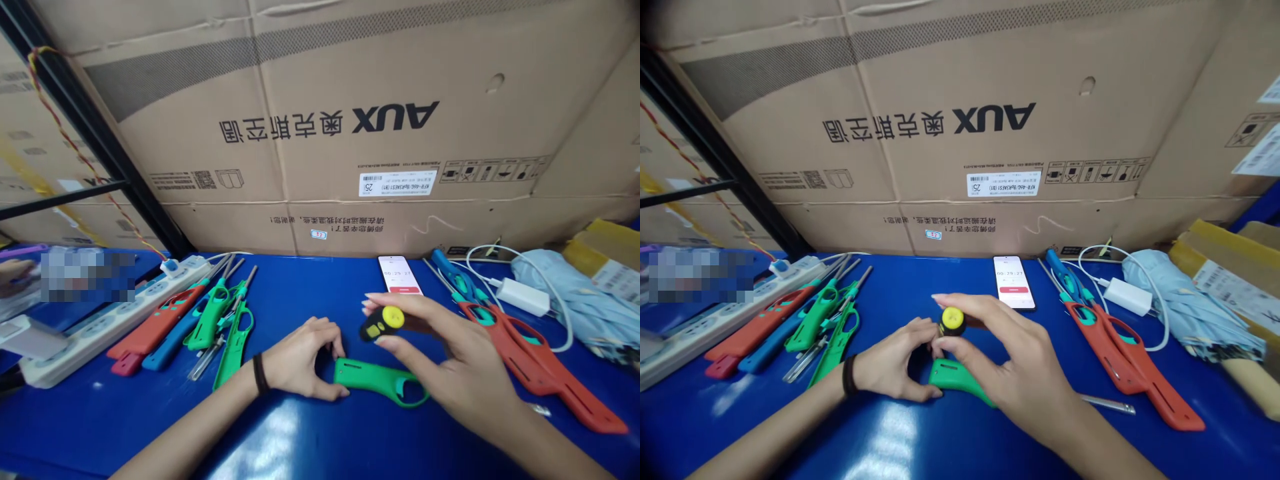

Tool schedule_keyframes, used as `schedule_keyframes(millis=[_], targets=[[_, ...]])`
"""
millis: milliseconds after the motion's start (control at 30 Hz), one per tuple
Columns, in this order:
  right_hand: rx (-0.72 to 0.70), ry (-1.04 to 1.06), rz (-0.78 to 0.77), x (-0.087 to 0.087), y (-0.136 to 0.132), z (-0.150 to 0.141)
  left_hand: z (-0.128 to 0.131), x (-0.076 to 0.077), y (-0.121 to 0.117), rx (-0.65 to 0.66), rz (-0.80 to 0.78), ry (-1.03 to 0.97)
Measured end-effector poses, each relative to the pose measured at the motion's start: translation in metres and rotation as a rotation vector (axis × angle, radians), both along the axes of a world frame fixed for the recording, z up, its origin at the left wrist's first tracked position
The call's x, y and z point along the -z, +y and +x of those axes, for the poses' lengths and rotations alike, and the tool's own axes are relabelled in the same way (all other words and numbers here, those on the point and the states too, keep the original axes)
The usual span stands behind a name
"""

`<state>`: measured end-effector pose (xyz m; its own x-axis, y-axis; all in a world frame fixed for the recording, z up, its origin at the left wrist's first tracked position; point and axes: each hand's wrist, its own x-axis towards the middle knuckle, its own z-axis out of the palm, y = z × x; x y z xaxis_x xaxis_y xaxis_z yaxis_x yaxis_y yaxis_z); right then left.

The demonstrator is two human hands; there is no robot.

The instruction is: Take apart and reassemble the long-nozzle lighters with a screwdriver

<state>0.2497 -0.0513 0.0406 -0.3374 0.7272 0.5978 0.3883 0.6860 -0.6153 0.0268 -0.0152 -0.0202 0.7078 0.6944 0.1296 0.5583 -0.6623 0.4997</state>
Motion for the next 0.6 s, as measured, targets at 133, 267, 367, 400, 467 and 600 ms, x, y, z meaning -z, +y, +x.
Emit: schedule_keyframes(millis=[133, 267, 367, 400, 467, 600], targets=[[-0.044, 0.102, -0.118, 0.007, -0.001, -0.016, -0.002, 0.008, -0.005, -0.016, 0.043, 0.008], [-0.074, 0.092, -0.129, 0.012, 0.001, -0.027, -0.006, 0.008, -0.007, 0.006, 0.080, 0.025], [-0.068, 0.066, -0.094, 0.012, 0.001, -0.028, -0.006, 0.006, -0.006, 0.015, 0.085, 0.043], [-0.059, 0.059, -0.079, 0.011, 0.000, -0.027, -0.006, 0.005, -0.007, 0.014, 0.080, 0.048], [-0.039, 0.044, -0.056, 0.010, -0.001, -0.025, -0.006, 0.004, -0.007, 0.008, 0.064, 0.053], [-0.029, 0.029, -0.062, 0.009, -0.003, -0.023, -0.005, 0.004, -0.006, 0.014, 0.062, 0.035]])
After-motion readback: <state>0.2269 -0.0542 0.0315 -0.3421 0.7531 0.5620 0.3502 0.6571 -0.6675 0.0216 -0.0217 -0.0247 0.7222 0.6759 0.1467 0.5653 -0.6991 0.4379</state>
